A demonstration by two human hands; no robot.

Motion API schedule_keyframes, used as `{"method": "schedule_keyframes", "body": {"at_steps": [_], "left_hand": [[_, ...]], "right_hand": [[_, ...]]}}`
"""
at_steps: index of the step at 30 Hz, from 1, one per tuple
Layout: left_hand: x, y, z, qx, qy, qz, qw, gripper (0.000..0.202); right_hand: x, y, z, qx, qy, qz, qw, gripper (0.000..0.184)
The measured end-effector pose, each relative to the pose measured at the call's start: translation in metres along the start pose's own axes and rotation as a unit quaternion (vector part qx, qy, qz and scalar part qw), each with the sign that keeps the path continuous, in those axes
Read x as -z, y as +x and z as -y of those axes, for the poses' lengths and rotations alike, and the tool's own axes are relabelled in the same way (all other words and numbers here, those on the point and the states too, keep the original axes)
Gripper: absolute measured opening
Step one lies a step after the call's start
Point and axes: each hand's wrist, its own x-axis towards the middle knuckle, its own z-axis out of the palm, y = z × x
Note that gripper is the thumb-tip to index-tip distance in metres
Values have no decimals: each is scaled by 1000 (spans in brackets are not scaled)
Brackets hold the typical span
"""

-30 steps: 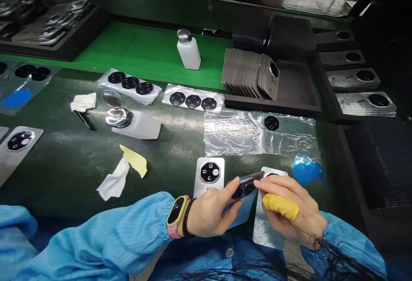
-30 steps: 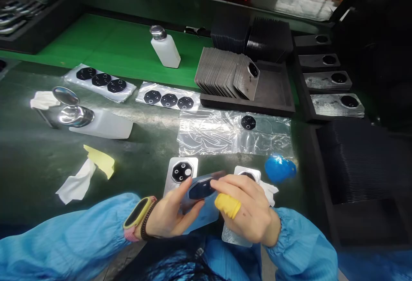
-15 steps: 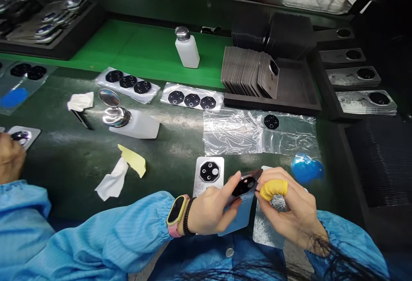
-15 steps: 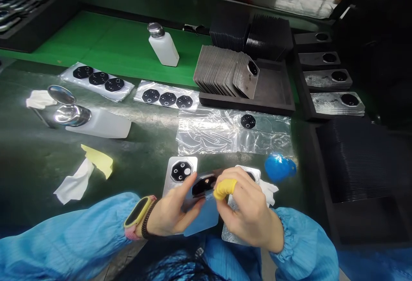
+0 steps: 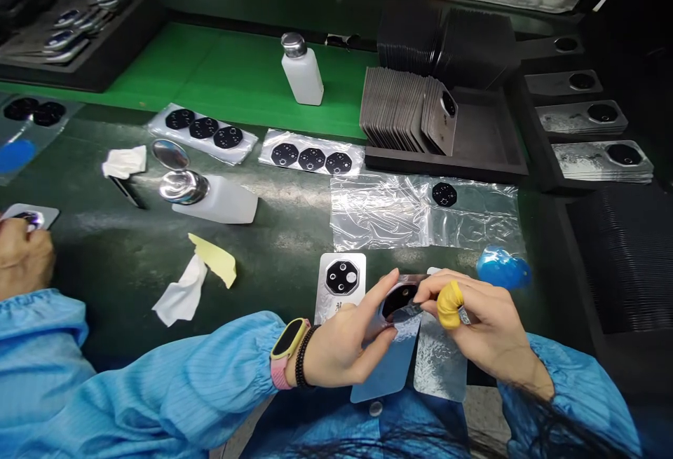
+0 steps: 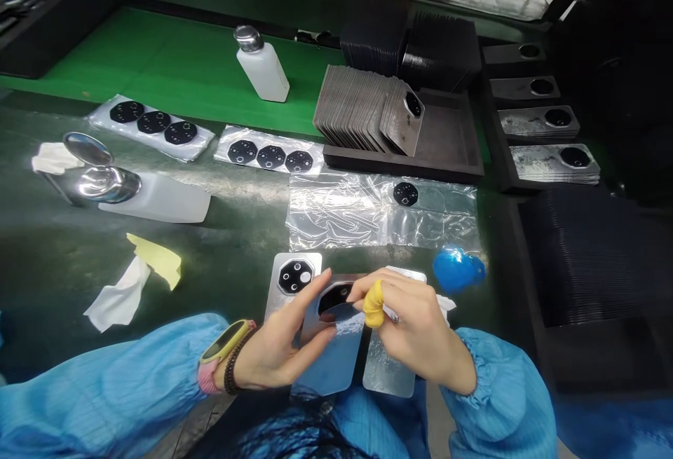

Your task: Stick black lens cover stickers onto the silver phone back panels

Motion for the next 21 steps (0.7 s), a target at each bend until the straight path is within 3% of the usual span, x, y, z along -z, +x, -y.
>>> {"method": "schedule_keyframes", "body": {"at_steps": [11, 15, 18, 21], "left_hand": [[6, 12, -10, -42, -29, 8, 999, 81], [7, 11, -13, -9, -34, 20, 999, 80], [7, 10, -14, 32, -51, 34, 998, 77], [6, 10, -13, 32, -64, 37, 997, 76]], "right_hand": [[5, 7, 3, -165, 126, -33, 978, 8], [8, 10, 1, -212, 130, -62, 967, 13], [7, 10, 1, -221, 130, -47, 965, 13], [6, 10, 1, -223, 132, -28, 966, 14]]}}
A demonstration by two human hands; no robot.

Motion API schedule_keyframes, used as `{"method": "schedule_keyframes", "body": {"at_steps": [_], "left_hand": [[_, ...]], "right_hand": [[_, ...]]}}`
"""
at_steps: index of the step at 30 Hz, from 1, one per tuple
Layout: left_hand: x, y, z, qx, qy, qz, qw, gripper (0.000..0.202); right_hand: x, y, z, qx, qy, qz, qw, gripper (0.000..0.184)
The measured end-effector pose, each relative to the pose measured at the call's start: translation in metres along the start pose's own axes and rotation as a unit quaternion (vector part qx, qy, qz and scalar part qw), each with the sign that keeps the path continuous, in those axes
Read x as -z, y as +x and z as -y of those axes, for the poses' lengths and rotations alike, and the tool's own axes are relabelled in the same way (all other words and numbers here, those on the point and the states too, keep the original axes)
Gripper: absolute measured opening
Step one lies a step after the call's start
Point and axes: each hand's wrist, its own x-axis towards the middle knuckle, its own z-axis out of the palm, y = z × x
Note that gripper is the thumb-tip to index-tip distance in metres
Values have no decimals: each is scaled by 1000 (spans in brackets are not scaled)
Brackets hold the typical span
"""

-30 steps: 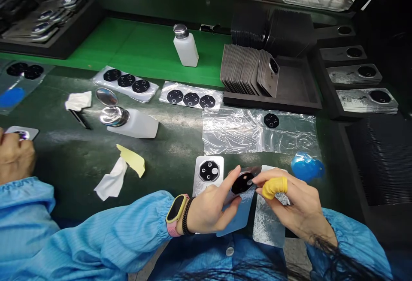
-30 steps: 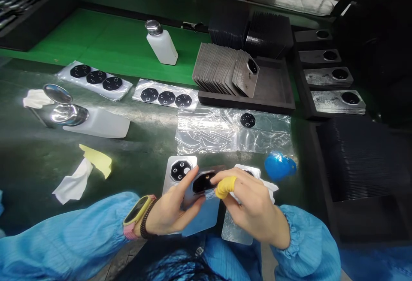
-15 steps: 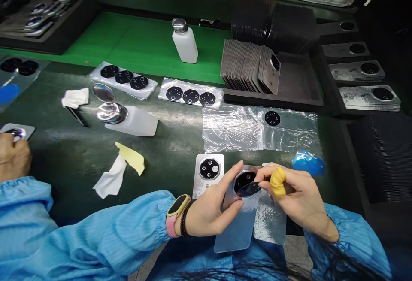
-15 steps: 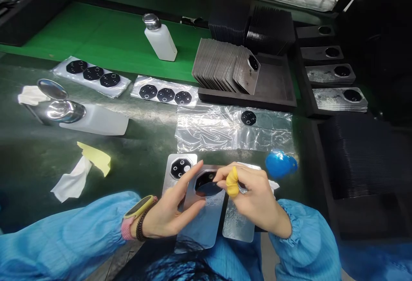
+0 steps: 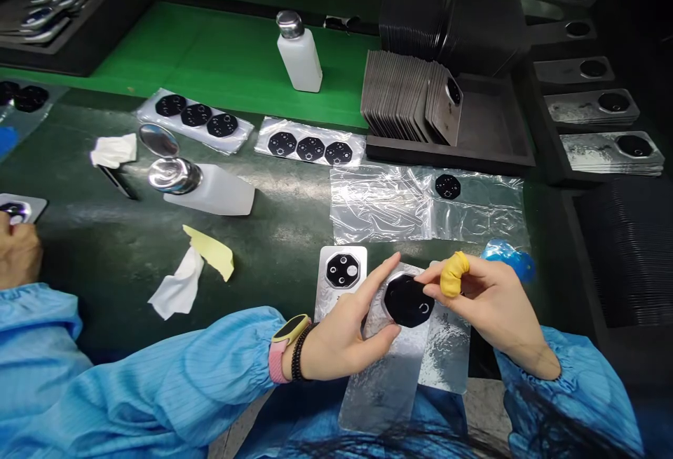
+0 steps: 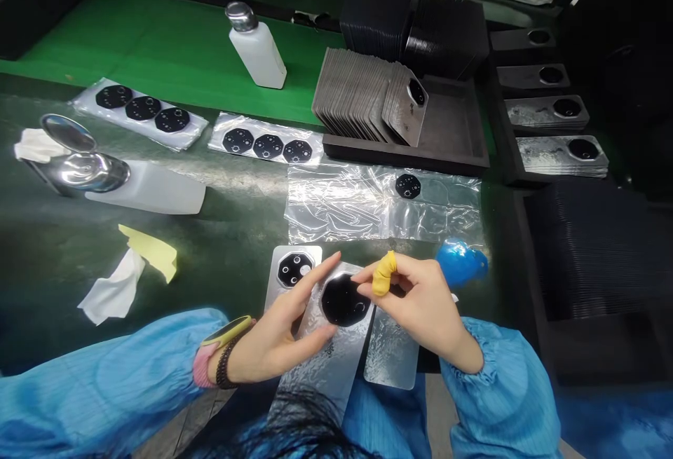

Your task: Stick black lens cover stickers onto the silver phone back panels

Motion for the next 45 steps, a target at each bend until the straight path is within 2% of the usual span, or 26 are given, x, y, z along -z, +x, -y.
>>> {"method": "schedule_keyframes", "body": {"at_steps": [4, 13, 20, 33, 45], "left_hand": [[0, 1, 2, -18, -5, 3, 1000, 76], [0, 1, 2, -9, -14, 9, 1000, 75], [0, 0, 0, -5, -13, 12, 1000, 75], [0, 0, -1, 10, -27, 11, 1000, 74], [-1, -1, -1, 34, -31, 5, 999, 69]], "right_hand": [[-1, 0, 0, 0, -22, -1, 1000, 20], [-3, 0, -1, 9, -44, -8, 999, 18], [-4, -1, -2, 36, -80, -16, 996, 23], [-6, -5, -5, 78, -124, -19, 989, 16], [-8, -5, -9, 154, -138, -29, 978, 19]]}}
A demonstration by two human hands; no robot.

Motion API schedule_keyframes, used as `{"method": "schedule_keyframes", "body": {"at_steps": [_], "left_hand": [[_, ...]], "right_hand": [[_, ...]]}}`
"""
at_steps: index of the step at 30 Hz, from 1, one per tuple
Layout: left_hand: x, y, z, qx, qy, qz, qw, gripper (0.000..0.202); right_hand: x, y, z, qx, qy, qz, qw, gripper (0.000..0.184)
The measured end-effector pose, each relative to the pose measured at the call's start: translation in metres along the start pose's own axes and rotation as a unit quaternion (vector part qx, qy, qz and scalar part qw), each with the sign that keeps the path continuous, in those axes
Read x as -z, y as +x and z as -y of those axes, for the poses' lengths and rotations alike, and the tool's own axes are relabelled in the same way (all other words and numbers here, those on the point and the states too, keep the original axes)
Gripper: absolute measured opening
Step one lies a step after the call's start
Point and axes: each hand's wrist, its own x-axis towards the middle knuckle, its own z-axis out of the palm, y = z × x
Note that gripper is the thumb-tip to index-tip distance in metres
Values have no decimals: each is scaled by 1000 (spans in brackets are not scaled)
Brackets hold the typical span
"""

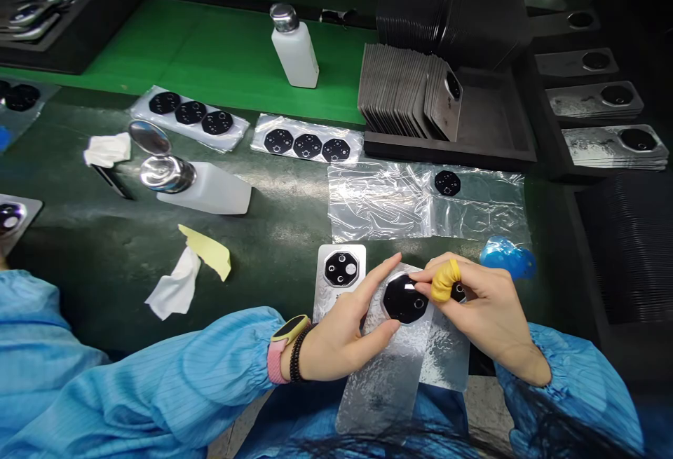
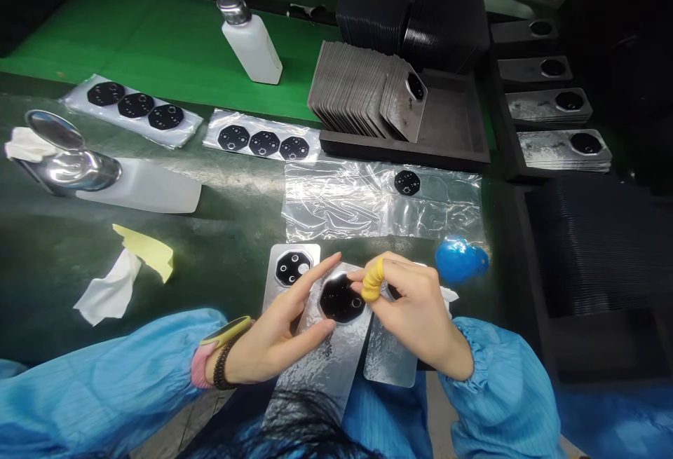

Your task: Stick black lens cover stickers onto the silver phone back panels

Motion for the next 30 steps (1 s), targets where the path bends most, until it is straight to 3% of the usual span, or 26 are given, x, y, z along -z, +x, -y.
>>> {"method": "schedule_keyframes", "body": {"at_steps": [12, 20, 30], "left_hand": [[0, 0, -1, -7, -18, 4, 1000, 69], [-1, 1, -1, 0, -51, 4, 999, 68], [-1, 1, -2, 5, -52, -13, 999, 68]], "right_hand": [[0, -1, -1, 31, -29, 4, 999, 23], [-3, -2, -1, 105, -76, 4, 992, 32], [-3, -3, -2, 156, -116, 3, 981, 29]]}}
